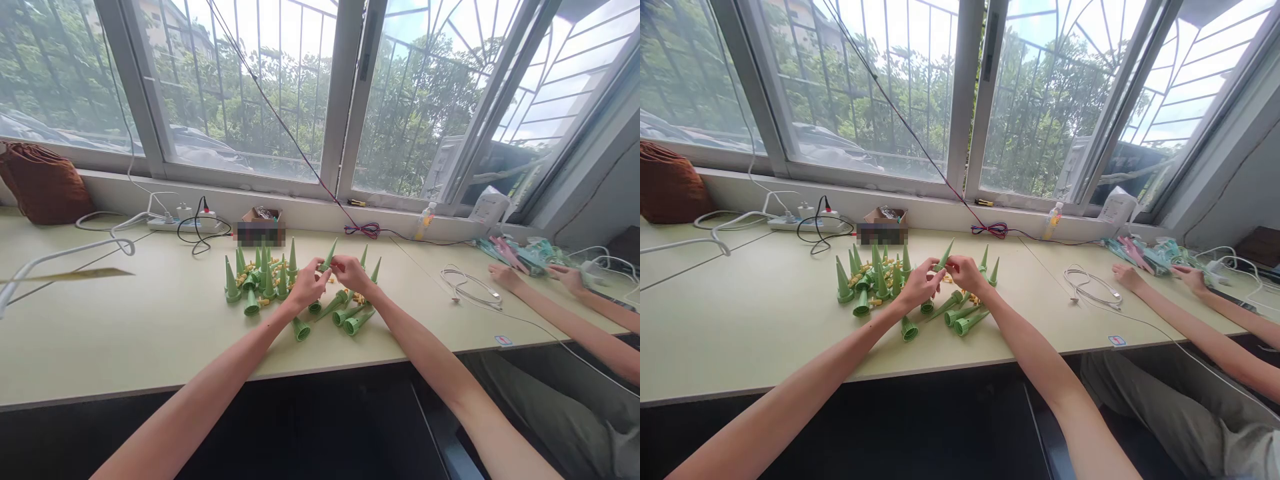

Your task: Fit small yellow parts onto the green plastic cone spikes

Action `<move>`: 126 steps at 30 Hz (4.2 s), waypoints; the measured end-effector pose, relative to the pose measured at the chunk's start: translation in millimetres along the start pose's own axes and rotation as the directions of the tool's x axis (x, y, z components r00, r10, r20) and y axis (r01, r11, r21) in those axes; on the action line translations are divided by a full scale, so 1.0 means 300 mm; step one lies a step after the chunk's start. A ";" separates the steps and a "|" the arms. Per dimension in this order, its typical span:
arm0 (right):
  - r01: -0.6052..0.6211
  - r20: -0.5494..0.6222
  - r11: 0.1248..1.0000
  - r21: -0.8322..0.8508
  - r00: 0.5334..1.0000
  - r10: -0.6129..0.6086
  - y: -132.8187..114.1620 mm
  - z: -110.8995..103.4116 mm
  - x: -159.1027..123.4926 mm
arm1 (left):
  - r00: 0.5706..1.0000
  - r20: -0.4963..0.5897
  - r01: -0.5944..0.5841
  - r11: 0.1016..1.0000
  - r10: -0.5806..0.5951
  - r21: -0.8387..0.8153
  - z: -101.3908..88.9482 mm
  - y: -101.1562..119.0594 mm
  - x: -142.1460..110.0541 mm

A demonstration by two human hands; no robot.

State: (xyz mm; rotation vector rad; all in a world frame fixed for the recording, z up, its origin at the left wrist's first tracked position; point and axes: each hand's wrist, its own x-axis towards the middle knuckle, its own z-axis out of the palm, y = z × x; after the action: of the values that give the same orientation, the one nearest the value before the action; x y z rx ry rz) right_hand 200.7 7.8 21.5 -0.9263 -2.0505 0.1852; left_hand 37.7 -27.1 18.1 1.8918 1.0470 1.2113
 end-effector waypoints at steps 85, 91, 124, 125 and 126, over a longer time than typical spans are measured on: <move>0.005 0.048 1.000 0.021 0.999 -0.006 -0.005 -0.001 -0.008 | 1.000 0.026 0.004 1.000 -0.004 0.011 -0.003 0.030 -0.007; -0.006 0.048 1.000 0.018 0.999 0.005 -0.005 0.000 -0.009 | 0.999 0.032 -0.006 1.000 0.006 0.010 -0.003 0.021 -0.005; -0.032 0.078 0.999 0.036 0.997 0.029 -0.015 -0.002 -0.011 | 0.998 0.030 -0.064 0.988 0.060 0.141 -0.006 0.039 -0.015; -0.026 0.079 0.999 0.039 0.997 0.023 -0.014 -0.002 -0.011 | 0.997 0.031 -0.069 0.988 0.065 0.141 -0.006 0.039 -0.015; -0.022 0.079 0.999 0.042 0.997 0.018 -0.014 -0.001 -0.011 | 0.997 0.033 -0.073 0.987 0.069 0.140 -0.006 0.040 -0.015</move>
State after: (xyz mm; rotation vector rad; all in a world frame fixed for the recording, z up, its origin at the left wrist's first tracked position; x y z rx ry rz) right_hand 200.0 2.5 21.5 -0.9266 -2.1017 0.2787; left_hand 38.1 -36.5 26.9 2.0645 1.0839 1.1736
